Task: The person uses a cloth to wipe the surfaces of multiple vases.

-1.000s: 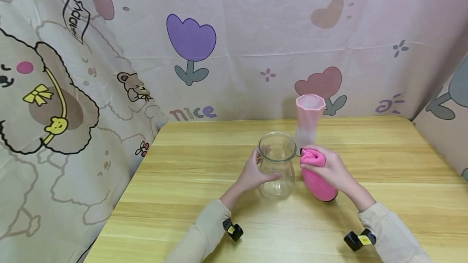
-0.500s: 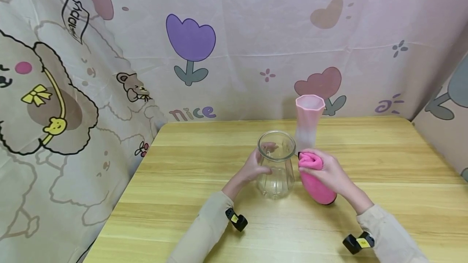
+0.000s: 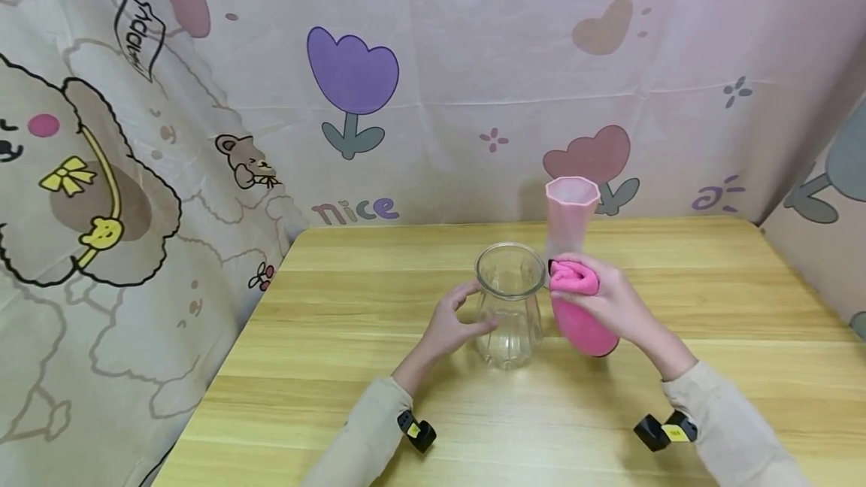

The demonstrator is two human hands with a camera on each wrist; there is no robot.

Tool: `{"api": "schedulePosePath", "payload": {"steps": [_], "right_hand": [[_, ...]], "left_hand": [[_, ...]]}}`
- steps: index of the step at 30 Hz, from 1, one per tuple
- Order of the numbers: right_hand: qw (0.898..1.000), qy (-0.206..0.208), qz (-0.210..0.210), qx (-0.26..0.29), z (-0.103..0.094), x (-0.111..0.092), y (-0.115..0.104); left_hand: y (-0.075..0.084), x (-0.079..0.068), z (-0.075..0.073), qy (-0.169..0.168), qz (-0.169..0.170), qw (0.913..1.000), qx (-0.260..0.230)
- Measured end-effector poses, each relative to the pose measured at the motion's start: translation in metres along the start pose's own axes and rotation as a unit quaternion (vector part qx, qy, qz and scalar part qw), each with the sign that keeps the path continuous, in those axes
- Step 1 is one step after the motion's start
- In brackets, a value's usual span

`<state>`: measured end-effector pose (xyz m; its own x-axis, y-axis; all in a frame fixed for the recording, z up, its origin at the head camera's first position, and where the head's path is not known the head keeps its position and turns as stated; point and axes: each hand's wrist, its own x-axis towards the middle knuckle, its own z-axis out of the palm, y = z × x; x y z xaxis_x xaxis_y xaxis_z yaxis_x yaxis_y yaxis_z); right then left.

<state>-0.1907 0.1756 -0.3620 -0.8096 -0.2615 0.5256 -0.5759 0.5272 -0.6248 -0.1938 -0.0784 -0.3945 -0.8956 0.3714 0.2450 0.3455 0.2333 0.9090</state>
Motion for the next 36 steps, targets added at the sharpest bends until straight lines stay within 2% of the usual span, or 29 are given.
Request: {"api": "schedulePosePath", "payload": {"steps": [5, 12, 15, 21, 25, 27, 30, 32, 34, 36], "right_hand": [[1.0, -0.006, 0.016, 0.008, 0.005, 0.003, -0.003], [0.999, -0.029, 0.011, 0.044, 0.02, 0.001, 0.005], [0.998, -0.036, 0.013, 0.04, 0.024, -0.002, 0.01], [0.993, -0.107, 0.04, 0.007, 0.027, -0.012, 0.025], [0.988, -0.147, 0.042, -0.034, 0.025, -0.015, 0.029], [0.988, -0.144, 0.042, -0.032, 0.023, -0.015, 0.027], [0.993, -0.109, 0.042, 0.0, 0.021, -0.013, 0.018], [0.996, -0.085, 0.024, 0.013, 0.02, -0.011, 0.012], [0.997, -0.073, 0.01, 0.006, 0.022, -0.011, 0.007], [0.997, -0.078, 0.01, -0.007, 0.025, -0.013, 0.008]], "left_hand": [[-0.005, -0.001, 0.002, 0.002, -0.004, 0.9999, -0.013], [-0.038, 0.008, 0.006, 0.014, 0.004, 0.9999, -0.002], [-0.039, 0.009, 0.006, 0.012, 0.005, 0.9999, 0.0], [-0.036, 0.009, 0.006, 0.006, -0.001, 0.9999, -0.015], [-0.023, 0.006, 0.004, -0.002, -0.005, 0.9995, -0.032], [-0.014, 0.003, 0.002, -0.005, -0.009, 0.9994, -0.034], [-0.007, 0.001, 0.002, -0.006, -0.013, 0.9994, -0.031], [-0.005, 0.0, 0.002, -0.003, -0.015, 0.9994, -0.032], [-0.004, 0.0, 0.003, 0.0, -0.017, 0.9992, -0.036], [-0.004, 0.0, 0.003, 0.002, -0.022, 0.9988, -0.043]]}}
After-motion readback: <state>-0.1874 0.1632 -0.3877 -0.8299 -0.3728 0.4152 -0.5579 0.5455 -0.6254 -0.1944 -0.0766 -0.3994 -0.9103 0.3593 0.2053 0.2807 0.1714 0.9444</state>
